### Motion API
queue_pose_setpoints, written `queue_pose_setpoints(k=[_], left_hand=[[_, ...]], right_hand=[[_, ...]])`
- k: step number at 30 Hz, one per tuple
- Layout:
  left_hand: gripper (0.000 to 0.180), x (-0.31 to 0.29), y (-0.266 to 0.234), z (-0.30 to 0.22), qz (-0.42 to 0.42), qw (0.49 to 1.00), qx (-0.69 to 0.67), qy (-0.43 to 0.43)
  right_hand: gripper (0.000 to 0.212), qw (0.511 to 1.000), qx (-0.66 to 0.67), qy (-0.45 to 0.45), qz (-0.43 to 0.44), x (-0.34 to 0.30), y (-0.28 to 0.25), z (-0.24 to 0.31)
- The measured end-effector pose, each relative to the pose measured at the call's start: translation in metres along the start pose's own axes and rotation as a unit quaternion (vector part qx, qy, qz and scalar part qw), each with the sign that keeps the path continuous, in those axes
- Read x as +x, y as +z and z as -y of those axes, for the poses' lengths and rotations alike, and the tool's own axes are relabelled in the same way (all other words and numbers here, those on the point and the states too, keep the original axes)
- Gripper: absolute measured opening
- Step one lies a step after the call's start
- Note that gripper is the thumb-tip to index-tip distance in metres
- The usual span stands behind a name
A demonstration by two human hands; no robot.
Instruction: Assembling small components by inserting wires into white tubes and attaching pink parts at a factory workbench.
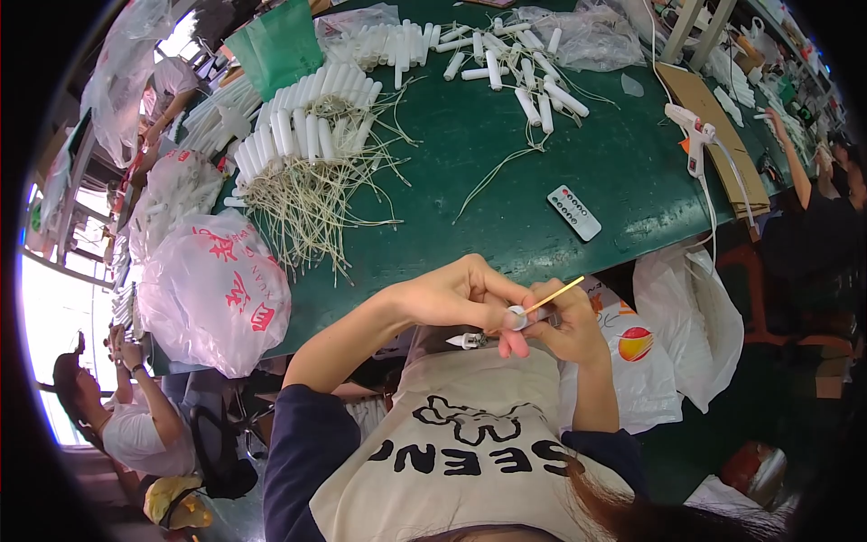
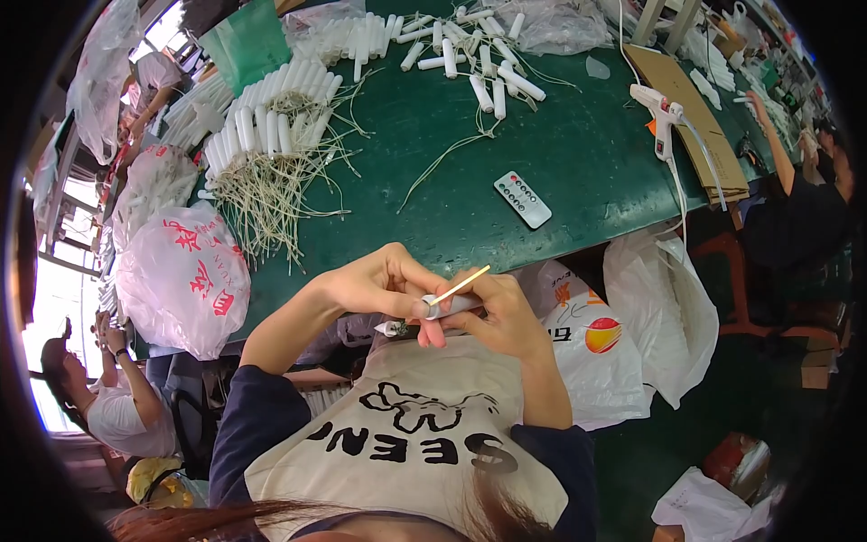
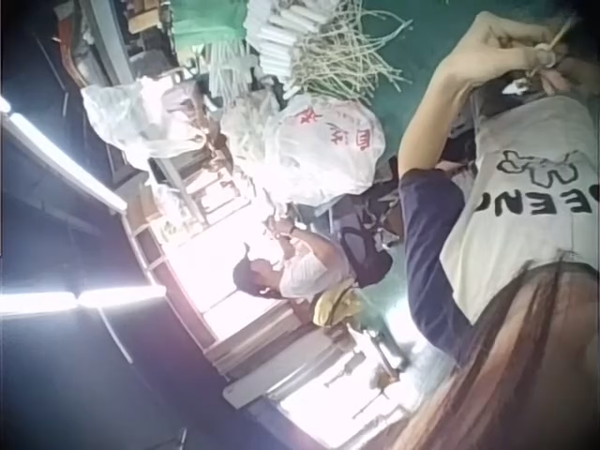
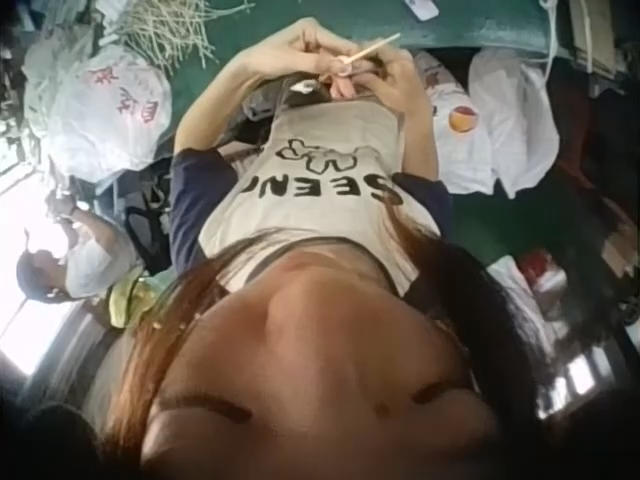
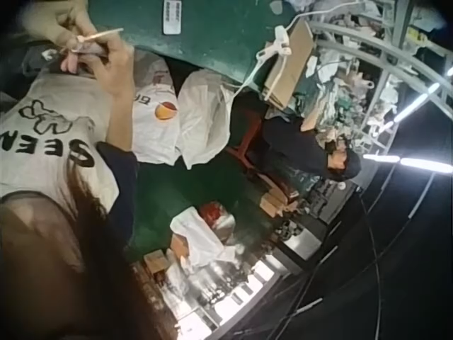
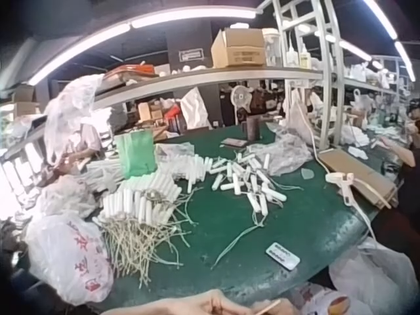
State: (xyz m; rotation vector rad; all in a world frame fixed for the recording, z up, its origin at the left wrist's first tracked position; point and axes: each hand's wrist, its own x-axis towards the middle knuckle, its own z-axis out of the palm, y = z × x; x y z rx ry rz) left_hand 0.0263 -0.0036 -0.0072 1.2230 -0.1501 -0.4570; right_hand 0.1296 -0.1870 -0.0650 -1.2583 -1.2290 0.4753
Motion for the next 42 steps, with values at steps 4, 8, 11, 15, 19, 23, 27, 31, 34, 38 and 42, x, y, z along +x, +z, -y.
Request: queue_pose_setpoints(k=[4, 8, 11, 15, 19, 23, 27, 31, 34, 38, 42], left_hand=[[0.027, 0.000, -0.001, 0.001, 0.010, 1.000, 0.002, 0.023], [0.027, 0.000, -0.002, 0.002, 0.011, 1.000, -0.010, 0.018], [0.028, -0.001, -0.003, 0.001, 0.007, 1.000, 0.005, 0.020], [0.028, -0.002, 0.002, -0.002, -0.026, 0.999, -0.027, 0.013], [0.034, -0.002, -0.008, -0.003, -0.063, 0.998, -0.009, 0.019], [0.042, -0.002, -0.003, -0.016, -0.128, 0.991, 0.046, 0.014], [0.039, -0.005, -0.004, -0.014, -0.124, 0.992, 0.030, 0.018], [0.034, -0.003, -0.002, -0.011, -0.132, 0.991, 0.028, 0.015], [0.031, -0.002, -0.004, -0.010, -0.129, 0.991, 0.029, 0.021], [0.030, -0.002, -0.004, -0.013, -0.156, 0.987, 0.041, 0.023], [0.029, 0.000, -0.009, -0.008, -0.132, 0.990, 0.041, 0.002]], right_hand=[[0.027, 1.000, 0.007, 0.001, -0.001, 0.001, 0.000, 0.002], [0.027, 1.000, 0.027, 0.002, -0.005, 0.001, 0.002, -0.001], [0.028, 1.000, 0.028, 0.005, -0.004, 0.001, 0.002, -0.002], [0.027, 0.998, 0.047, 0.026, -0.011, 0.003, 0.005, -0.003], [0.027, 0.988, 0.127, 0.071, -0.044, 0.005, 0.012, -0.004], [0.028, 0.994, 0.071, 0.058, -0.066, 0.004, 0.008, -0.012], [0.027, 0.985, 0.113, 0.094, -0.094, 0.005, 0.013, -0.009], [0.026, 0.988, 0.077, 0.099, -0.089, 0.005, 0.012, -0.008], [0.026, 0.989, 0.067, 0.094, -0.089, 0.005, 0.012, -0.010], [0.026, 0.995, 0.016, 0.043, -0.087, 0.008, 0.011, -0.006], [0.027, 0.994, 0.026, 0.036, -0.098, 0.006, 0.011, -0.011]])
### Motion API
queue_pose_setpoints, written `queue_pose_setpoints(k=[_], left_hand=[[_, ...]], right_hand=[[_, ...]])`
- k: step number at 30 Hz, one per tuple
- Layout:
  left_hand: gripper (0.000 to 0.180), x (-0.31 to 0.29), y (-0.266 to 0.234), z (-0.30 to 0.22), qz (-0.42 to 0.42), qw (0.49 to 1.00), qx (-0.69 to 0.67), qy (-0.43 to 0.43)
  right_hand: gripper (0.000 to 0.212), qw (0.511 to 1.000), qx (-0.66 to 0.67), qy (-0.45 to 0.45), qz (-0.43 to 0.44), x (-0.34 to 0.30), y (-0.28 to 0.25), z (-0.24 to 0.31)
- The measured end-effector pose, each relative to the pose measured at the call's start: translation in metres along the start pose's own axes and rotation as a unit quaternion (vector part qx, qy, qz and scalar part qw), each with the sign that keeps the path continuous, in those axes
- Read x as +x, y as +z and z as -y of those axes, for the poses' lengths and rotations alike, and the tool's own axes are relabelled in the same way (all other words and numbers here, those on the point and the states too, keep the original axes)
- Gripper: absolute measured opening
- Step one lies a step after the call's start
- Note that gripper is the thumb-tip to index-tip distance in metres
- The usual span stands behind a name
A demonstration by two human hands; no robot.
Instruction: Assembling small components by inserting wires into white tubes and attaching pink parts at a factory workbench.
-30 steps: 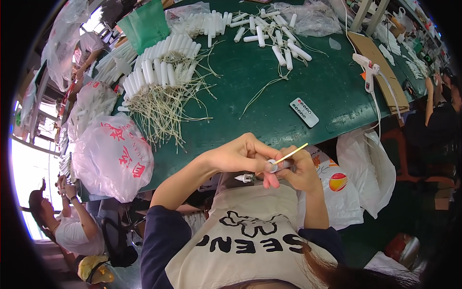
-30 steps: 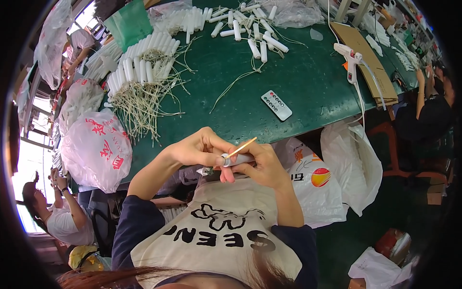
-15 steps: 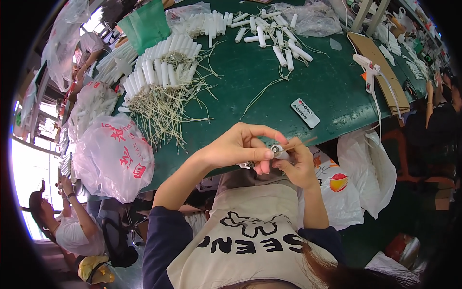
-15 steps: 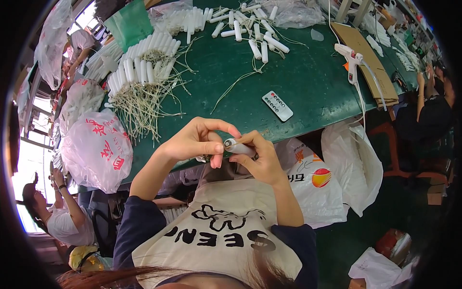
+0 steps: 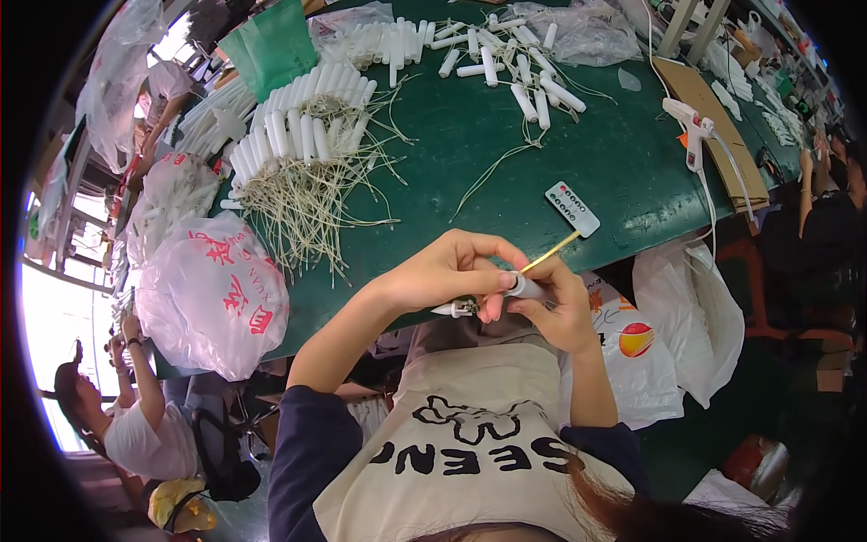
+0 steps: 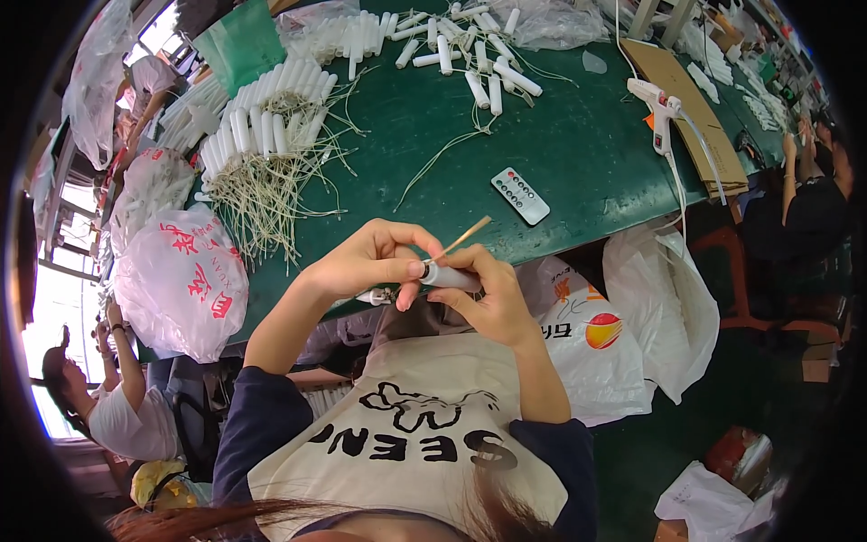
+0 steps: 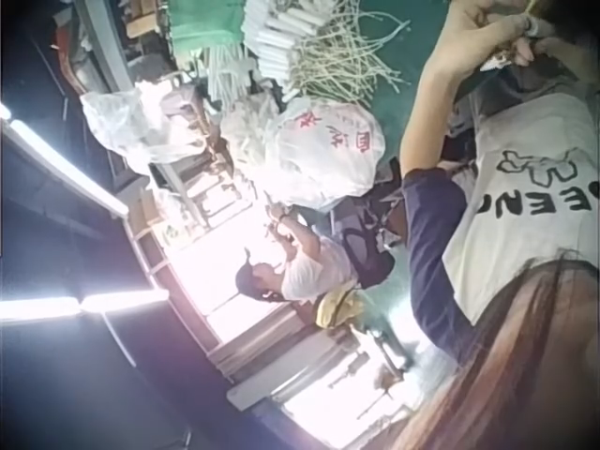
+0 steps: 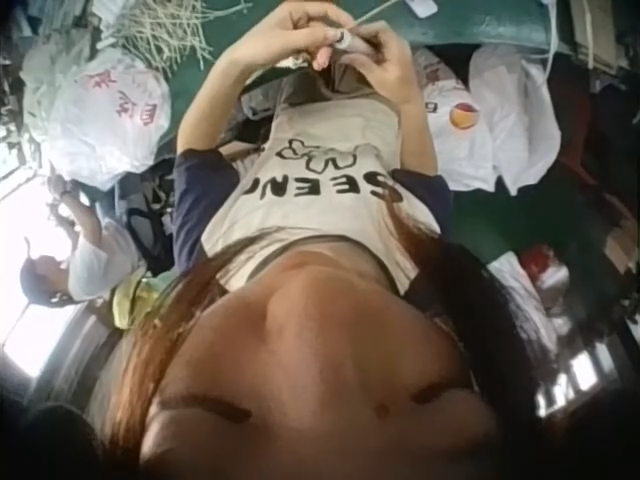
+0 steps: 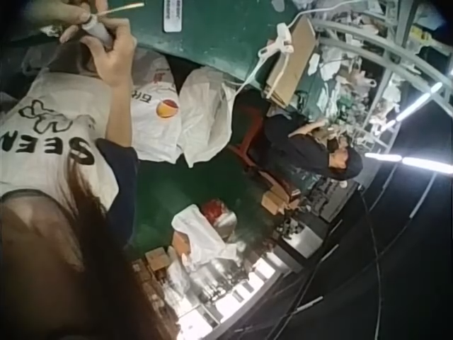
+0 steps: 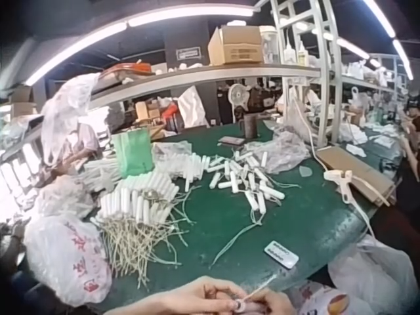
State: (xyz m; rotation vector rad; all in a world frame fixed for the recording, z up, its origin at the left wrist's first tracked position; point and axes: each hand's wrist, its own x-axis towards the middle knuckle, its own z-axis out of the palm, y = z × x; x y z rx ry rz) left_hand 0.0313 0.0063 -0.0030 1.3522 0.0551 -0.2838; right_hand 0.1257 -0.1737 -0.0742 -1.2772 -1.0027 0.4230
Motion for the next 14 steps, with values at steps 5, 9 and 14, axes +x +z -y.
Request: queue_pose_setpoints(k=[5, 9, 14], left_hand=[[0.030, 0.002, -0.003, 0.005, 0.124, 0.990, -0.058, -0.025], [0.033, 0.004, -0.004, 0.013, 0.187, 0.978, -0.087, -0.015], [0.038, -0.002, 0.002, 0.015, 0.156, 0.987, -0.044, 0.007]], right_hand=[[0.027, 0.998, 0.007, -0.008, 0.065, 0.000, -0.001, 0.004], [0.027, 0.996, 0.002, -0.046, 0.071, -0.003, -0.002, -0.001], [0.028, 0.991, 0.022, -0.032, 0.128, -0.005, -0.008, 0.000]])
